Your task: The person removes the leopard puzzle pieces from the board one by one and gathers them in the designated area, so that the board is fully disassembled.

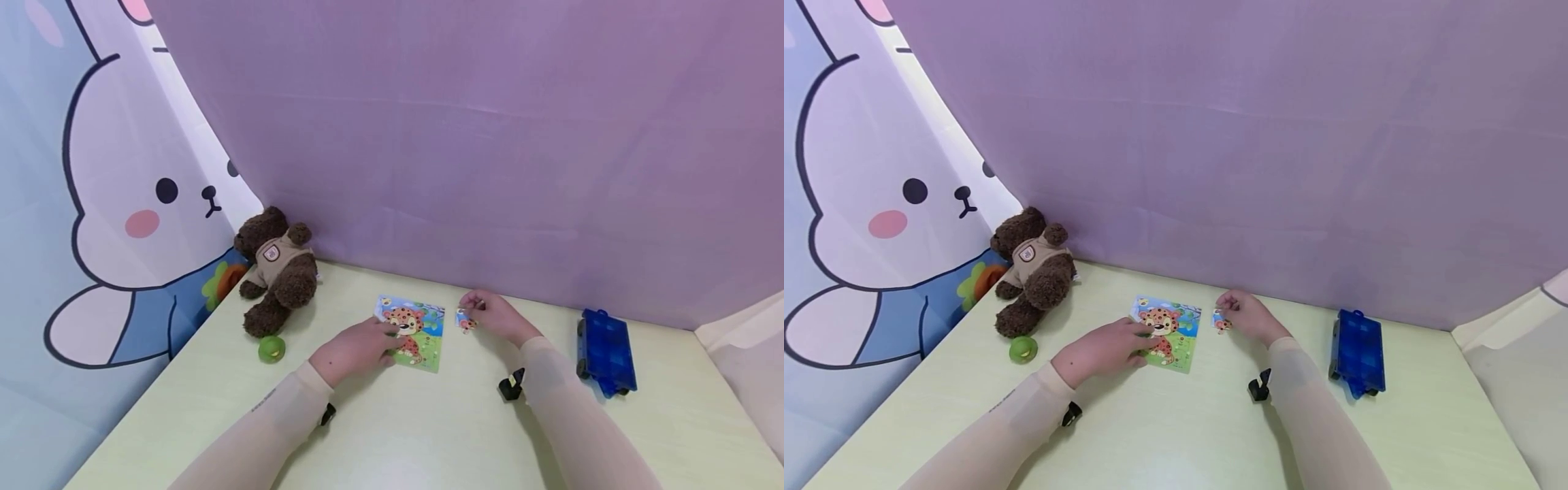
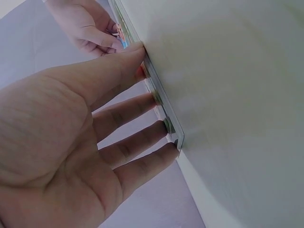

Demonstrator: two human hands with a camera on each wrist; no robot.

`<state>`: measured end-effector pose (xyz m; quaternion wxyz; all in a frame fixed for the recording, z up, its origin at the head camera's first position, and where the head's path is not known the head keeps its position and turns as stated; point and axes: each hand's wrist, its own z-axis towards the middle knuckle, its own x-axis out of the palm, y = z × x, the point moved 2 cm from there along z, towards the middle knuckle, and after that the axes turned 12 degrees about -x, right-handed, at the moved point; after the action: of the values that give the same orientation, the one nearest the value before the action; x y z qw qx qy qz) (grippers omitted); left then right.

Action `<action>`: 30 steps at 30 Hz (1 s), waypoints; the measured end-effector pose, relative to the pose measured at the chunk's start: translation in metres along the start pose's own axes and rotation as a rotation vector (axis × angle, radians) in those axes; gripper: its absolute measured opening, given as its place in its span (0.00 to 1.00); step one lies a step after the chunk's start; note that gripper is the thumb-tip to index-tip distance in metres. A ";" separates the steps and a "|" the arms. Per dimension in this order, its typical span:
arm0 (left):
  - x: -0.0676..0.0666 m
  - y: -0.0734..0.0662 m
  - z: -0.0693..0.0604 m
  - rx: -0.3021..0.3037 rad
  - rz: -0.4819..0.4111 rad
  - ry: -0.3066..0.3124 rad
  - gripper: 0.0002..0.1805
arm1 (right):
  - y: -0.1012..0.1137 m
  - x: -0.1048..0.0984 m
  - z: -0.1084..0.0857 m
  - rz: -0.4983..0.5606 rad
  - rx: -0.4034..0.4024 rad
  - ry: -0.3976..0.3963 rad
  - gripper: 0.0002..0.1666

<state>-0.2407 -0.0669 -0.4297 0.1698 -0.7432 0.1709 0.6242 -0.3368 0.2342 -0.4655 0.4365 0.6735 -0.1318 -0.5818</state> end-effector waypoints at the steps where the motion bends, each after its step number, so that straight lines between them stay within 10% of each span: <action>1: 0.000 0.000 0.000 0.008 0.007 -0.006 0.28 | 0.000 0.000 0.000 -0.005 0.003 0.000 0.13; 18: 0.000 0.000 0.000 -0.001 0.028 -0.001 0.28 | 0.007 -0.004 -0.002 -0.028 0.001 0.003 0.14; 30: 0.000 -0.001 0.001 0.007 0.025 0.005 0.27 | 0.057 0.002 0.012 -0.002 -0.025 -0.067 0.19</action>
<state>-0.2415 -0.0659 -0.4303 0.1641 -0.7420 0.1825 0.6239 -0.3283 0.1941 -0.4237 0.4395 0.6483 -0.1382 -0.6062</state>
